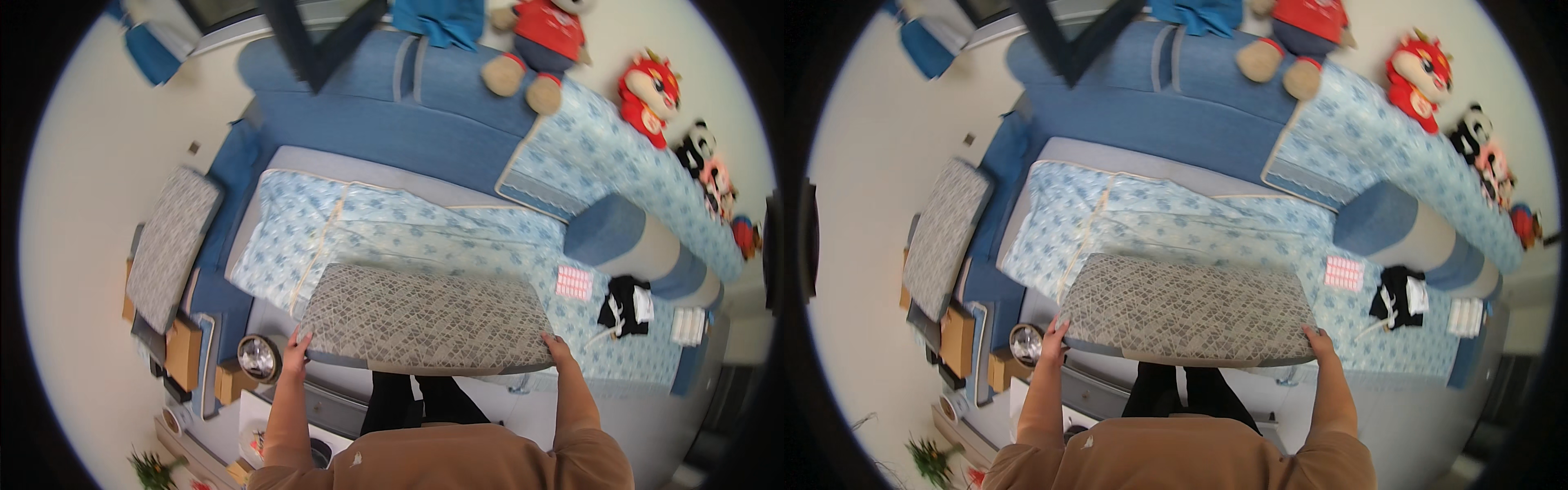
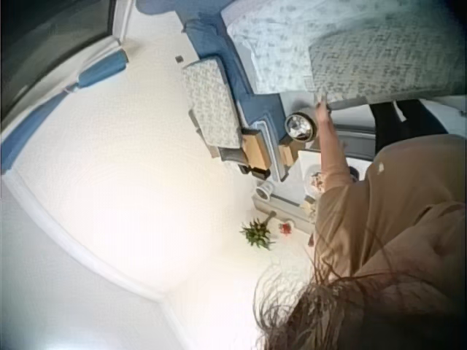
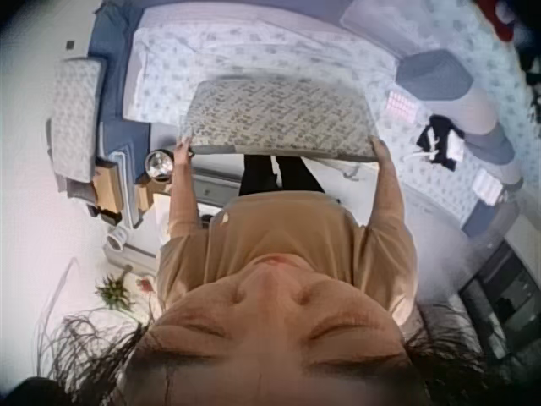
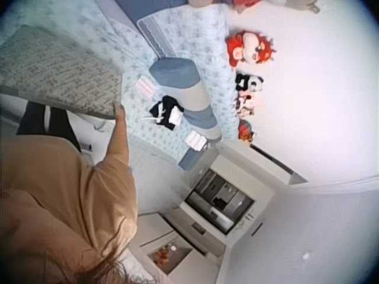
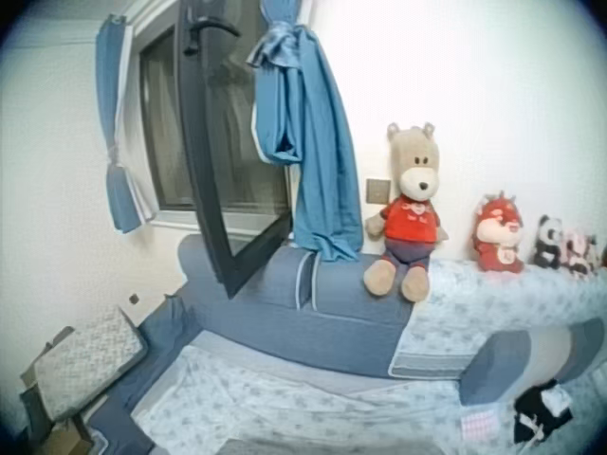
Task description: The person arranges a blue sofa by placing a floral patterned cover over the seat cushions and smoothing it out. They then position the back cushions and arrange several stuffed toys along the top of the sofa backrest.
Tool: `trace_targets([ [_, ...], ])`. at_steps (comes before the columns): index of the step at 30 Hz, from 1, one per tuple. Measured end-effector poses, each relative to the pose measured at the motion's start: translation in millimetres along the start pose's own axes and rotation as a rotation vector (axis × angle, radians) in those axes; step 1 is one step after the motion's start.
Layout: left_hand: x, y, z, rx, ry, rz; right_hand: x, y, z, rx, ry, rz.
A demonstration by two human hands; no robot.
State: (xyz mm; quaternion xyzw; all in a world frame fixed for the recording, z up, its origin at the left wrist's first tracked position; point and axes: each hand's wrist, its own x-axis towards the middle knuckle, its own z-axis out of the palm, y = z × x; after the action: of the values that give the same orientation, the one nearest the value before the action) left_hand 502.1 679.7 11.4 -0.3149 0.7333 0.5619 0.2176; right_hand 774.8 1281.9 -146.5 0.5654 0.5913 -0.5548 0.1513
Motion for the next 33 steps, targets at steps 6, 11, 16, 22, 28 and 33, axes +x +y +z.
trace_targets([
  [6, -55.3, -10.1, -50.5, -0.241, 0.157, 0.149, -31.2, -64.2, 16.5, -0.017, -0.202, -0.017],
  [11, -75.9, -0.2, -68.0, -0.306, 0.161, 0.235, -28.9, -60.0, 23.6, -0.057, -0.194, -0.119],
  [16, -59.9, 29.5, -69.7, -0.18, 0.047, 0.265, -48.1, -13.7, 23.2, 0.03, -0.04, -0.124],
  [22, 0.4, 71.4, -6.2, 0.116, -0.185, 0.334, -121.1, 93.9, -4.0, 0.379, 0.159, -0.023],
  [28, 63.3, 100.3, 26.4, 0.148, -0.53, 0.341, -268.5, 150.7, 69.1, 0.608, 0.584, 0.06],
  [33, 132.0, 88.8, 83.4, 0.169, -0.752, 0.305, -312.2, 184.8, 130.7, 0.699, 0.885, 0.101],
])
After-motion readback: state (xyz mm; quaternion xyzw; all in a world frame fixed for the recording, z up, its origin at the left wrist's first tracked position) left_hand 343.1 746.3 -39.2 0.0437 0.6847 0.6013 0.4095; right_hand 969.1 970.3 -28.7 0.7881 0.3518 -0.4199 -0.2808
